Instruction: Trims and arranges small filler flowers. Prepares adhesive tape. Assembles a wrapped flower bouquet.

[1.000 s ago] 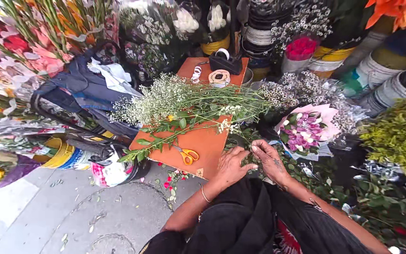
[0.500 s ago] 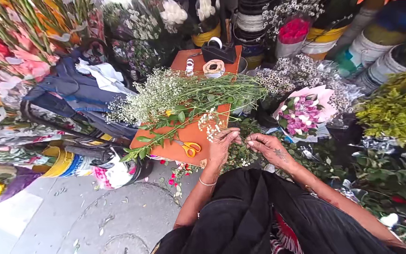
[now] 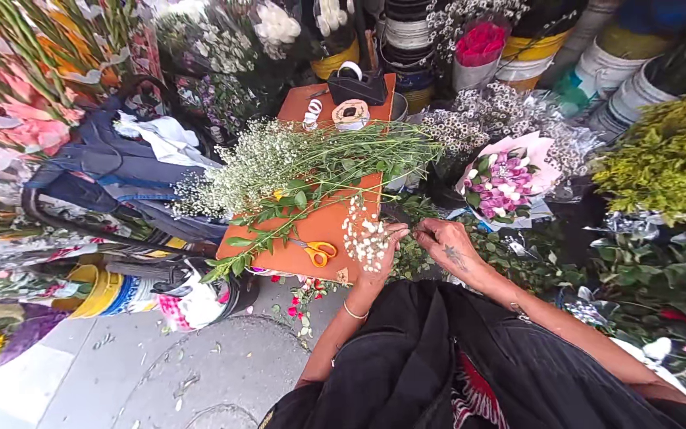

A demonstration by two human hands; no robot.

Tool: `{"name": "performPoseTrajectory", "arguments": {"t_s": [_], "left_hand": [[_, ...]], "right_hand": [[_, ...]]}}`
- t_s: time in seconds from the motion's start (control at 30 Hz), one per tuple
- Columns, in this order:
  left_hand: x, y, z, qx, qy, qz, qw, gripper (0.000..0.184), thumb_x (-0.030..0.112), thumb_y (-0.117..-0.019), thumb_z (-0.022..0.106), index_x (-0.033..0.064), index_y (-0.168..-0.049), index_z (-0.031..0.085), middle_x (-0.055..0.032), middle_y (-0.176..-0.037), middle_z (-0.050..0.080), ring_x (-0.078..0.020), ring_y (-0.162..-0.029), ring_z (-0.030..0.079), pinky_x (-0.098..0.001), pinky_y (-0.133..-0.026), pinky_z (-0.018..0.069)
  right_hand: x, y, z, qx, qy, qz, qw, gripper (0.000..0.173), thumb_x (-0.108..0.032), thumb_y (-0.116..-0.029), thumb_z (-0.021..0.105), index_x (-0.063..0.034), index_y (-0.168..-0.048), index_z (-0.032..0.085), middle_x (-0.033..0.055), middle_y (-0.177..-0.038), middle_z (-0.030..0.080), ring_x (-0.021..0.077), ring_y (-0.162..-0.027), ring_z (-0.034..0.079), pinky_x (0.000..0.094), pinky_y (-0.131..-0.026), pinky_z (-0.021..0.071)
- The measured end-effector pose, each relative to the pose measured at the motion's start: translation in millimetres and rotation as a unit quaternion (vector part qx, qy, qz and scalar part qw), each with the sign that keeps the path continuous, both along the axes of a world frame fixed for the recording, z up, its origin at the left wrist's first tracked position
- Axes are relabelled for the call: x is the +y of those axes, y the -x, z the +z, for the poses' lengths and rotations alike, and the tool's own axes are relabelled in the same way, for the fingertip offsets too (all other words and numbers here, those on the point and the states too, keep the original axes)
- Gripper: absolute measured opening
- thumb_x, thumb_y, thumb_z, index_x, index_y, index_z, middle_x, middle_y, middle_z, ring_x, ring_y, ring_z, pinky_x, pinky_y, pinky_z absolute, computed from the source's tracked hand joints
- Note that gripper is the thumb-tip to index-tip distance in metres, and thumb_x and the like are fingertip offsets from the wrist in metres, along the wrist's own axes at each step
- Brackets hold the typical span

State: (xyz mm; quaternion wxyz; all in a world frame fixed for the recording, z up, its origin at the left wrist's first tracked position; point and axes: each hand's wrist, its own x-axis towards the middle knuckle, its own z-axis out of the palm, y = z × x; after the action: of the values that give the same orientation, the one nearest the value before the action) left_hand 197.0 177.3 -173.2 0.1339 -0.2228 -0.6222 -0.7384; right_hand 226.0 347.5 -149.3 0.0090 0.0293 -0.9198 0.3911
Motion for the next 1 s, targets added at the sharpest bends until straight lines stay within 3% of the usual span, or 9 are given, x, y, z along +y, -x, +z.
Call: {"name": "performPoseTrajectory", "arguments": {"t_s": [0.13,0.23,0.37,0.47,0.57,0.67,0.8,0.9,1.0], "left_hand": [[-1.2,-1.1,37.7,0.08,0.002,0.015,0.997,0.009,0.01,-0.0971,0.068,0.0072,-0.101,0.076,0.0073,-0.097,0.073,0.0045,-0.075,0.063,-0.0135,-0.067,0.0542],[-3.3,15.9,36.5,0.048,0.032,0.021,0.998,0.006,0.007,-0.0916,0.074,0.0039,-0.095,0.077,0.0007,-0.096,0.077,-0.0037,-0.089,0.071,-0.0227,-0.083,0.0591],[7.9,16.3,26.4,-0.023,0.016,-0.004,1.0,0.005,0.004,-0.0859,0.079,0.0035,-0.091,0.079,-0.0028,-0.094,0.077,-0.0073,-0.092,0.071,-0.0255,-0.088,0.0585],[20.8,11.1,22.2,-0.057,-0.013,-0.03,0.998,0.006,-0.001,-0.0851,0.077,0.0009,-0.091,0.078,-0.005,-0.092,0.077,-0.0086,-0.087,0.072,-0.0264,-0.085,0.0597],[4.4,2.9,16.2,-0.11,0.002,-0.019,0.994,0.011,-0.004,-0.0838,0.078,-0.003,-0.094,0.077,-0.0091,-0.093,0.077,-0.0105,-0.083,0.073,-0.0276,-0.08,0.0609],[-29.8,-16.2,4.7,-0.124,-0.041,0.031,0.991,0.009,-0.004,-0.0876,0.073,-0.001,-0.095,0.077,-0.0034,-0.091,0.076,-0.0026,-0.071,0.067,-0.0196,-0.066,0.0575],[-80.9,-35.7,0.7,-0.093,-0.051,0.231,0.967,0.01,-0.004,-0.0836,0.077,-0.0014,-0.093,0.076,-0.0061,-0.087,0.077,-0.0075,-0.072,0.07,-0.0237,-0.069,0.0592],[-110.7,-44.8,-5.6,-0.09,-0.035,0.326,0.941,0.016,0.0,-0.0836,0.079,-0.0042,-0.098,0.073,-0.0103,-0.092,0.077,-0.0159,-0.086,0.074,-0.0336,-0.082,0.0622],[-135.1,-61.4,-5.6,-0.087,-0.036,0.387,0.917,0.015,0.001,-0.0836,0.078,-0.0029,-0.097,0.074,-0.0077,-0.091,0.077,-0.0126,-0.087,0.074,-0.0315,-0.086,0.0613]], "right_hand": [[27.4,9.6,-101.7,-0.3,-0.176,0.042,0.936,0.029,-0.019,-0.0975,0.061,0.0058,-0.113,0.067,0.0329,-0.12,0.064,0.0518,-0.117,0.06,0.0695,-0.091,0.0473],[58.4,9.0,-119.3,-0.196,-0.045,0.121,0.972,0.048,-0.02,-0.1015,0.063,-0.0076,-0.147,0.055,0.0281,-0.148,0.05,0.0461,-0.138,0.048,0.0635,-0.111,0.0391],[44.8,16.1,0.9,0.037,0.162,0.149,0.975,0.045,-0.037,-0.1091,0.043,-0.0092,-0.14,0.061,0.0088,-0.13,0.066,0.0116,-0.111,0.066,0.0294,-0.096,0.0548],[34.7,16.2,23.1,0.137,0.076,0.19,0.969,0.03,-0.021,-0.1073,0.048,-0.0018,-0.102,0.071,0.007,-0.088,0.069,0.0083,-0.081,0.064,0.0231,-0.08,0.0506],[22.5,18.0,7.0,0.042,0.141,0.217,0.965,0.029,-0.02,-0.1062,0.049,-0.0048,-0.095,0.072,-0.0035,-0.077,0.064,-0.0012,-0.069,0.056,0.0161,-0.068,0.046],[1.9,31.1,-5.0,-0.141,0.329,0.227,0.906,0.031,-0.022,-0.1089,0.043,-0.0069,-0.115,0.069,-0.0052,-0.097,0.072,0.0015,-0.073,0.066,0.0205,-0.068,0.0573],[-68.2,68.7,-22.0,-0.023,0.095,0.245,0.965,0.026,-0.014,-0.1048,0.051,-0.0027,-0.113,0.073,0.0107,-0.102,0.073,0.0176,-0.085,0.069,0.0377,-0.083,0.0569],[-142.1,76.1,-31.1,0.032,-0.08,0.342,0.936,0.028,-0.013,-0.1041,0.053,0.0063,-0.117,0.069,0.0268,-0.112,0.068,0.0424,-0.105,0.068,0.0571,-0.093,0.0535],[-194.2,68.4,-34.2,-0.053,-0.274,0.303,0.911,0.04,-0.02,-0.1065,0.048,0.0115,-0.13,0.054,0.0336,-0.129,0.058,0.0498,-0.114,0.063,0.0614,-0.093,0.0513]]}}
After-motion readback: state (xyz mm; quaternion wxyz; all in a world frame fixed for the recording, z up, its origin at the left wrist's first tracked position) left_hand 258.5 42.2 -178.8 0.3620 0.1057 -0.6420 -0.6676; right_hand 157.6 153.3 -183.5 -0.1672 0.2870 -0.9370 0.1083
